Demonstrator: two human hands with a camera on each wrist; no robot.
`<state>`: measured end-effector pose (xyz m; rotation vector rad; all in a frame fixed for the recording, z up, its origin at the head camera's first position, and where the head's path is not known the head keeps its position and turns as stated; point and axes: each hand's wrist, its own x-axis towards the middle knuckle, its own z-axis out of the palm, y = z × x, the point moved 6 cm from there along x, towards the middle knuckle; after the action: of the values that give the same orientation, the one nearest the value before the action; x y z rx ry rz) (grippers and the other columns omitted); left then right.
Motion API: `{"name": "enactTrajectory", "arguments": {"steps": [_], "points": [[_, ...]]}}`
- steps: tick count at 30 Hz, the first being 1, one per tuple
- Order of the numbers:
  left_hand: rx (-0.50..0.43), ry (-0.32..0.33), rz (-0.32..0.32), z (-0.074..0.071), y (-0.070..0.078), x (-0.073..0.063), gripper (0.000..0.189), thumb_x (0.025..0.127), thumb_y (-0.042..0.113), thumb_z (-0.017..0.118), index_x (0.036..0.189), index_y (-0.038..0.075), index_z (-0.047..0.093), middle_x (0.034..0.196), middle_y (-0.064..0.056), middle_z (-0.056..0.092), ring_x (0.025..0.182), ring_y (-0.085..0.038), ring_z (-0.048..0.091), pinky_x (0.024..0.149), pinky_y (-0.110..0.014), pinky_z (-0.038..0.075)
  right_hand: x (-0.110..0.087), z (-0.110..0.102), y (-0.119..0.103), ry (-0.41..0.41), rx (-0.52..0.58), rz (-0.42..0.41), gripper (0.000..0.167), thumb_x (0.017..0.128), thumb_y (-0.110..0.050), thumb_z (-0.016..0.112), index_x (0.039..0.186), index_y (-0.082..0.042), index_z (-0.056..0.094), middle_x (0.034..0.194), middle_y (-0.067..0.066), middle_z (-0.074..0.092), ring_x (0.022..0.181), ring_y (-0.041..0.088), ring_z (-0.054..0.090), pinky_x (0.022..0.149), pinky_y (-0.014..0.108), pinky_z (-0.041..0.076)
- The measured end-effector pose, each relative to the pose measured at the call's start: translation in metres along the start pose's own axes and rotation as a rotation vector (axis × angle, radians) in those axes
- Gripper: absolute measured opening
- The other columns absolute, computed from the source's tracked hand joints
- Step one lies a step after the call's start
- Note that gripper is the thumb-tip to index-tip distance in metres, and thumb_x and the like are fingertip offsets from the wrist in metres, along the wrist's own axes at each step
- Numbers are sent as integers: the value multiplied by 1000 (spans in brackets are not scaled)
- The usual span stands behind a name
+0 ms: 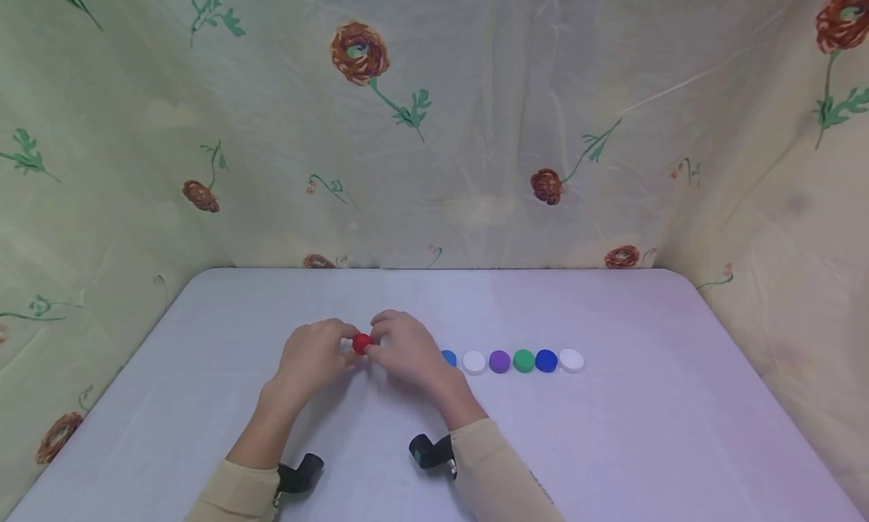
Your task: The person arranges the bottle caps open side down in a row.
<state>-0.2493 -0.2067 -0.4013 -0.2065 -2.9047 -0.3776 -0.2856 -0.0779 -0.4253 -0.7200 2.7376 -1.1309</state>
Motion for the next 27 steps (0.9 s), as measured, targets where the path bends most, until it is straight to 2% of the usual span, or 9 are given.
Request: {"name": "enactTrajectory", "arguments": {"steps": [9,16,19,23,27], "points": [[31,60,8,-1,3,0,31,78,27,85,106,17,78,95,-3,77,88,-21,71,82,-41,54,2,1,8,1,121,62,18,92,-25,62,80,-15,71,131,5,63,130,28,53,106,50,46],[34,60,9,0,4,1,33,79,28,84,109,18,77,98,-2,77,92,-21,71,85,-43,54,3,1,7,-22,154,53,22,93,-23,60,78,-11,69,129,9,65,127,30,55,106,52,45],[40,60,23,-1,5,1,28,81,26,83,107,18,77,94,-2,77,88,-20,71,83,-42,54,4,3,8,-44,132,40,21,93,-23,60,79,-10,69,128,8,65,123,29,56,106,51,44],[47,51,31,-1,5,-1,24,83,24,81,106,17,77,89,-3,76,83,-20,70,79,-42,53,4,5,9,-69,50,14,15,91,-21,63,82,-12,70,126,7,65,119,26,58,105,47,46],[46,27,22,0,4,-2,25,84,24,79,107,17,77,92,-3,76,86,-21,71,80,-43,53,3,4,5,-52,-61,-32,16,89,-21,64,97,-11,74,130,8,64,124,27,58,105,47,47]]}}
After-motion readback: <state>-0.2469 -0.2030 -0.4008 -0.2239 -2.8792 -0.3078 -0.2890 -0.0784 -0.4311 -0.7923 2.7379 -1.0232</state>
